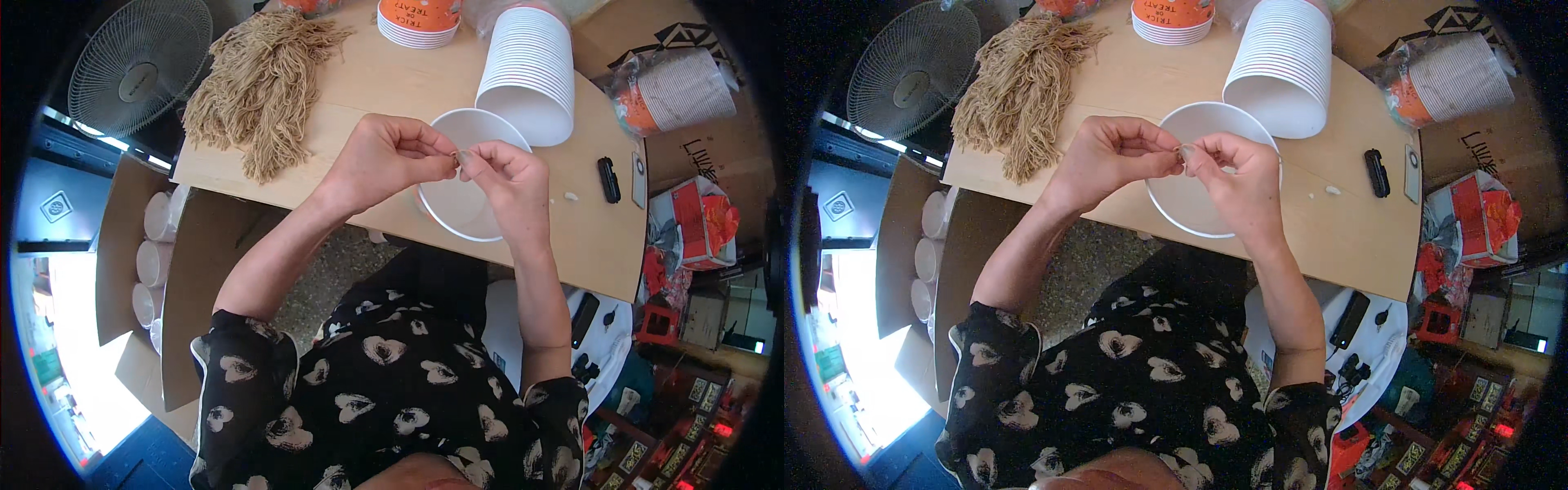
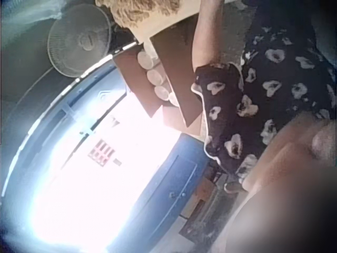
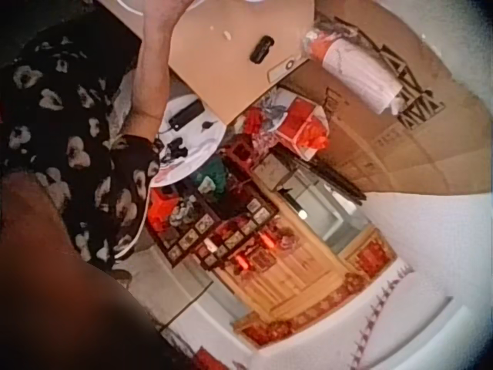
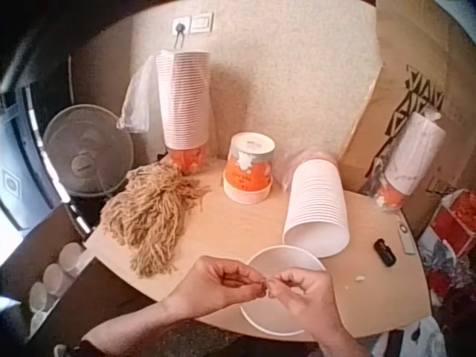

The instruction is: The recorder is threading and tying thin strings, possibly for handles or attachments, and placing them into paper cups in a manufacturing environment.

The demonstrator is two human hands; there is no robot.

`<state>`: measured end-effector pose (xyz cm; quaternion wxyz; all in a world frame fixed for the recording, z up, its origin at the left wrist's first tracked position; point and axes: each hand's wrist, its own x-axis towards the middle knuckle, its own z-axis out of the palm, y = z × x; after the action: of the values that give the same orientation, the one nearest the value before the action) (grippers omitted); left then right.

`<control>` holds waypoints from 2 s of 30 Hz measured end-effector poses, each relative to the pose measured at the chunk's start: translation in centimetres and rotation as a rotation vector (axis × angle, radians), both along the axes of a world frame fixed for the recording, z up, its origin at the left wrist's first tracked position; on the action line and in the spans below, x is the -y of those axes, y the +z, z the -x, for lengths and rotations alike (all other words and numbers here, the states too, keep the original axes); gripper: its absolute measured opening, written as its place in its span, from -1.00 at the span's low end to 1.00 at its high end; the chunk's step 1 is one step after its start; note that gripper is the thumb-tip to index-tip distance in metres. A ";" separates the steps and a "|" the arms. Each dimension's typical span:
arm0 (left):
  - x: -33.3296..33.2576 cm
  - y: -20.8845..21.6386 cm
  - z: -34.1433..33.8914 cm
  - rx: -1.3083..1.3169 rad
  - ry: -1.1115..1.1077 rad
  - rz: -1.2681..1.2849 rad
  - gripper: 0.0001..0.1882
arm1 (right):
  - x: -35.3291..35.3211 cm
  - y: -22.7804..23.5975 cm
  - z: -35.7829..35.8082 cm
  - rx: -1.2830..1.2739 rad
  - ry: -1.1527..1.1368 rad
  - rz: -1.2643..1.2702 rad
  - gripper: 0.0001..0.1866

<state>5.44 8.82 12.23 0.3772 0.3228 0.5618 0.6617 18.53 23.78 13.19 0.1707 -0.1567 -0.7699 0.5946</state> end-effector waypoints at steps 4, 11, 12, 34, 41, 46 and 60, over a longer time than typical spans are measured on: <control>-0.1 0.2 -0.3 -0.018 -0.005 -0.013 -0.80 | 0.0 -0.2 0.0 -0.056 -0.022 -0.017 -0.85; -0.1 -0.4 -0.2 -0.032 0.022 -0.020 -0.83 | 0.6 0.6 -0.5 -0.031 0.010 -0.026 -0.78; 0.0 -0.4 -0.2 -0.014 0.021 -0.018 -0.83 | 0.7 0.6 -0.6 -0.036 0.018 -0.041 -0.76; 0.4 -0.2 0.2 0.190 -0.102 -0.007 -0.80 | -0.2 0.0 -0.5 -0.021 0.046 -0.003 -0.84; 0.3 -0.5 -0.2 0.068 -0.088 -0.067 -0.84 | -0.2 -0.4 -0.8 -0.081 0.125 0.049 -0.84; 0.7 -0.6 -0.4 -0.054 -0.081 -0.088 -0.88 | -0.7 -0.3 -0.8 -0.077 0.172 0.066 -0.85; 1.1 -1.3 -0.4 -0.071 -0.129 -0.178 -0.91 | -1.2 -0.8 -1.4 -0.097 0.258 0.312 -0.88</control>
<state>5.85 7.77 10.96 0.3689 0.4138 0.4918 0.6714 19.90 24.93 12.37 0.1036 -0.0528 -0.6731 0.7304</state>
